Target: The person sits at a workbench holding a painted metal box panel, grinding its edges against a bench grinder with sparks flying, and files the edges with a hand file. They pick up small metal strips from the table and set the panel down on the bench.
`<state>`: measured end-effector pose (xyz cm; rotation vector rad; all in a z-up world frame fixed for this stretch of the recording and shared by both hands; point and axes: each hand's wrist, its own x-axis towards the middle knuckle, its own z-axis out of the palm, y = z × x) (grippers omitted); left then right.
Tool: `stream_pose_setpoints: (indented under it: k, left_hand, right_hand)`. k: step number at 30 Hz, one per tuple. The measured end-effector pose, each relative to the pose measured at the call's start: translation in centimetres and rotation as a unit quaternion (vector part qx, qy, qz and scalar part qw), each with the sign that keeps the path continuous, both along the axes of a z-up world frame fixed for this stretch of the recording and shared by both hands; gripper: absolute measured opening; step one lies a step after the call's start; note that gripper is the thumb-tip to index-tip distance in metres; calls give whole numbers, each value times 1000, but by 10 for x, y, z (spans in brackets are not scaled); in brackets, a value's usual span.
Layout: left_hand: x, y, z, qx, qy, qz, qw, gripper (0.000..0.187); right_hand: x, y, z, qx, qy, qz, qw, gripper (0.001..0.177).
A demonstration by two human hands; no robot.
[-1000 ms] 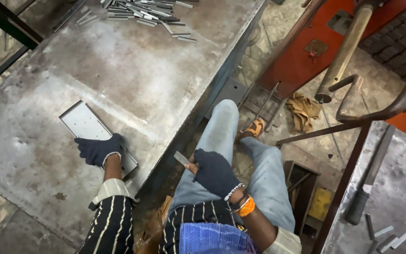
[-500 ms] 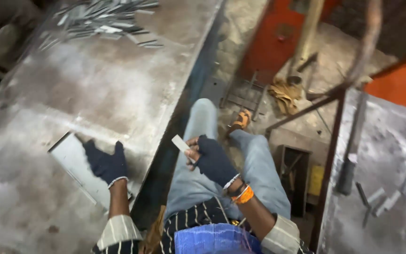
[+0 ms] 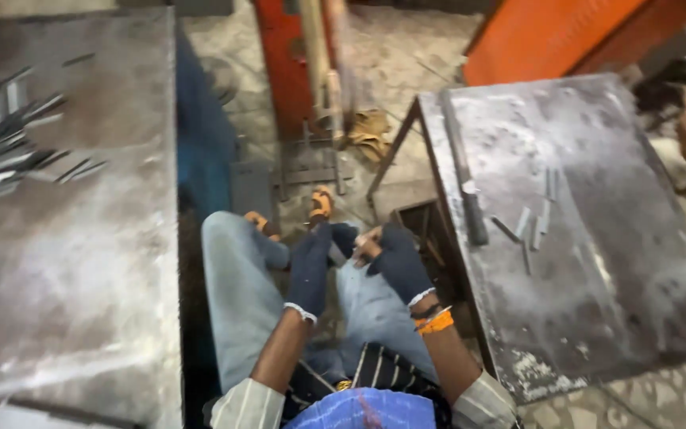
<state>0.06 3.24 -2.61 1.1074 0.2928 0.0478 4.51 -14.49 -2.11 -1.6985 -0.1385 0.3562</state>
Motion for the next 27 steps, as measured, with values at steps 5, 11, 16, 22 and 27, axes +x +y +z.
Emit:
stream_pose_setpoints:
  k: [5, 11, 16, 22, 27]
  left_hand:
    - [16, 17, 5, -179, 68, -60, 980, 44]
    - [11, 15, 52, -33, 57, 4, 998, 39]
    - [18, 15, 67, 34, 12, 63, 997, 45]
    - [56, 36, 98, 130, -6, 80, 988, 44]
    - [95, 38, 177, 137, -53, 84, 986, 46]
  right_hand:
    - [49, -93, -31, -375, -273, -251, 850, 19]
    - [71, -130, -54, -599, -189, -228, 744, 68]
    - [91, -158, -173, -567, -253, -203, 757, 76]
    - [65, -91, -54, -130, 92, -282, 946, 35]
    - [20, -38, 76, 276, 134, -122, 944, 40]
